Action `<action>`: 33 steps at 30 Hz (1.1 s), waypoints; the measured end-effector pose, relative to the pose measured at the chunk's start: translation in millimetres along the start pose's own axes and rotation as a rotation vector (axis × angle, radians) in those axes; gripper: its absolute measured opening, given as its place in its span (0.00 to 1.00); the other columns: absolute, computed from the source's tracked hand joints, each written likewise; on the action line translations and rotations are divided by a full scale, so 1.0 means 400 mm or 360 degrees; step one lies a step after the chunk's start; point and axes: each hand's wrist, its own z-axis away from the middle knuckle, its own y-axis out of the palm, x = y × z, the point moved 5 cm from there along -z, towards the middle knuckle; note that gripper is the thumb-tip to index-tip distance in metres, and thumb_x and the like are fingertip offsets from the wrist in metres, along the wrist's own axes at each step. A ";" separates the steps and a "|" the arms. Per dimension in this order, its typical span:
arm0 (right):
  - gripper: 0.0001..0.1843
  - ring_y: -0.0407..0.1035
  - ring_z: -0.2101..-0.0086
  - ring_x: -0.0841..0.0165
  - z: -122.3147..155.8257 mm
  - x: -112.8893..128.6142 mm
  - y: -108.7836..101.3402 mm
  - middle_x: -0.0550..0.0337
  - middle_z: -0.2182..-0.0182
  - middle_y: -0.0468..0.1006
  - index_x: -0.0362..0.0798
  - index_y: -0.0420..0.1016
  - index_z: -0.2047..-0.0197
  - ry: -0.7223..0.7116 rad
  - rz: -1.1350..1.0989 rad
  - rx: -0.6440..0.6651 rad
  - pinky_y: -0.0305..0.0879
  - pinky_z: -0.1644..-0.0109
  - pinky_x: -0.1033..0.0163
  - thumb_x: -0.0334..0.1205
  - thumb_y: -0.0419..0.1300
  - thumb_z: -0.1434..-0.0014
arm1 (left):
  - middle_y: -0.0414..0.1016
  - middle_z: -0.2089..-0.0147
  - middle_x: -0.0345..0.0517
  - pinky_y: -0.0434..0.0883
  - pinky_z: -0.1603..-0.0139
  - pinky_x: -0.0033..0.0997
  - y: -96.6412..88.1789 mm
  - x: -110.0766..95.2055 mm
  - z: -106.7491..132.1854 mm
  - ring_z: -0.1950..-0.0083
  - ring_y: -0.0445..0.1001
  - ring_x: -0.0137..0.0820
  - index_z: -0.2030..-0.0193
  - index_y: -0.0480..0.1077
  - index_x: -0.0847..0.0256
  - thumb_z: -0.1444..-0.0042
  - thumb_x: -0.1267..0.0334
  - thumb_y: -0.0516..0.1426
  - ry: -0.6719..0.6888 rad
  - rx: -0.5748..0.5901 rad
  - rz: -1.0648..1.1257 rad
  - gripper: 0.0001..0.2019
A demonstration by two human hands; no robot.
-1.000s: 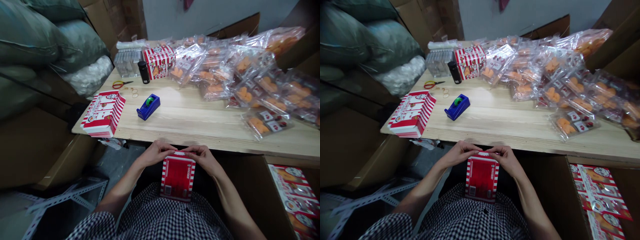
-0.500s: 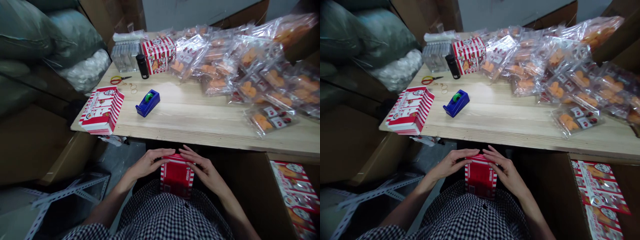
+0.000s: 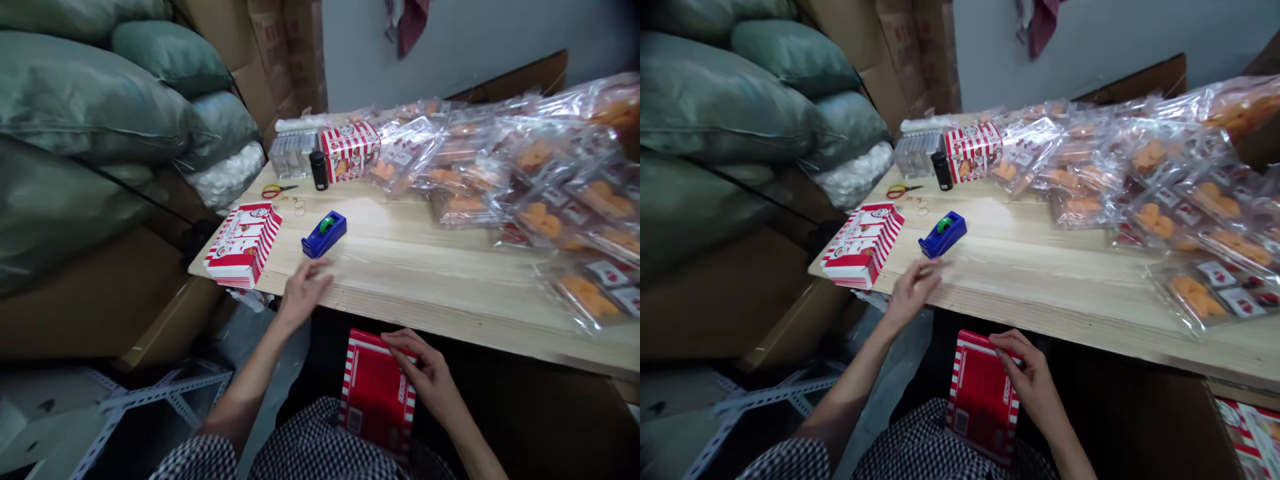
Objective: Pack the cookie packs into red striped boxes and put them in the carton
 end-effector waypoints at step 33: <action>0.07 0.75 0.58 0.58 -0.004 0.024 -0.012 0.53 0.60 0.79 0.53 0.80 0.58 -0.0078 0.0201 0.0053 0.72 0.53 0.54 0.44 0.61 0.36 | 0.79 0.51 0.54 0.70 0.47 0.34 -0.094 0.116 -0.066 0.49 0.75 0.38 0.66 0.79 0.62 0.44 0.57 0.61 -0.0186 -0.0524 0.0029 0.10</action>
